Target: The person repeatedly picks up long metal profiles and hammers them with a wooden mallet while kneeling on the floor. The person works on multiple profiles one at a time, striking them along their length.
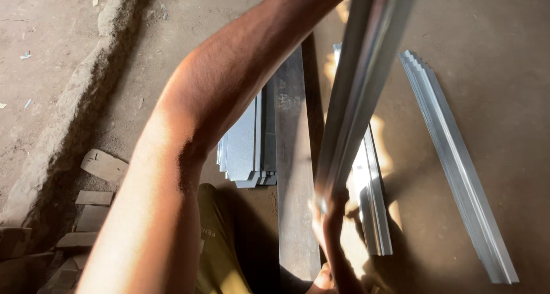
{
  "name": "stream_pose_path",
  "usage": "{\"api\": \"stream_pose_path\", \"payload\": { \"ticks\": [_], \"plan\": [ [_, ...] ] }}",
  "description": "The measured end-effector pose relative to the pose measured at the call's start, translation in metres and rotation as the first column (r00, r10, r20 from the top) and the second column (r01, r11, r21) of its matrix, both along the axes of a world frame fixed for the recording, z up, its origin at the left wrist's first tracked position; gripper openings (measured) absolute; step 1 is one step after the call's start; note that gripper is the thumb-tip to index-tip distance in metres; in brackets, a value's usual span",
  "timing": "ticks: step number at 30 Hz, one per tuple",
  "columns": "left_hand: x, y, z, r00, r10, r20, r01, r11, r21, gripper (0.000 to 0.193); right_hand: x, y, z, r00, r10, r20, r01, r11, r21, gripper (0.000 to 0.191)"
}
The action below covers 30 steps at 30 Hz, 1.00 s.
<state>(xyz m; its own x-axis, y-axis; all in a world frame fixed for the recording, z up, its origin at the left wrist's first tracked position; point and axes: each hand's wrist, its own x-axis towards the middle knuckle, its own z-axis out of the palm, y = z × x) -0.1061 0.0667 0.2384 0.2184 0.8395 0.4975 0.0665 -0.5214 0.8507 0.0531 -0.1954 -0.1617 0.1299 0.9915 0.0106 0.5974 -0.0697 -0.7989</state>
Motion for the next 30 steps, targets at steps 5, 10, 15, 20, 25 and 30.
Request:
{"api": "stream_pose_path", "payload": {
  "ticks": [5, 10, 15, 20, 25, 30],
  "plan": [
    [-0.061, 0.093, -0.093, 0.976, 0.155, 0.153, -0.091, 0.929, -0.359, 0.068, 0.015, -0.056, -0.037, 0.992, 0.036, -0.123, -0.052, 0.990, -0.131, 0.090],
    [-0.100, 0.118, -0.262, 0.739, 0.021, -0.673, -0.606, 0.456, -0.652, 0.117, 0.009, -0.039, -0.070, 0.944, -0.043, -0.327, -0.082, 0.930, -0.358, 0.120],
    [-0.049, 0.056, -0.361, 0.478, 0.021, -0.878, -0.847, 0.274, -0.455, 0.157, 0.000, -0.029, -0.062, 0.997, 0.052, -0.055, -0.060, 0.986, -0.157, 0.114],
    [0.008, 0.034, -0.378, 0.464, 0.226, -0.856, -0.881, 0.221, -0.419, 0.137, -0.005, -0.056, -0.032, 0.980, 0.047, 0.191, 0.004, 0.966, -0.257, 0.084],
    [0.024, 0.037, -0.385, 0.263, 0.435, -0.861, -0.955, 0.244, -0.168, 0.101, 0.000, -0.062, -0.021, 0.990, -0.007, 0.138, 0.082, 0.838, -0.540, 0.066],
    [0.034, 0.024, -0.387, 0.270, 0.318, -0.909, -0.943, 0.278, -0.183, 0.095, 0.014, -0.063, -0.023, 0.991, -0.034, 0.131, 0.090, 0.888, -0.452, 0.068]
  ]
}}
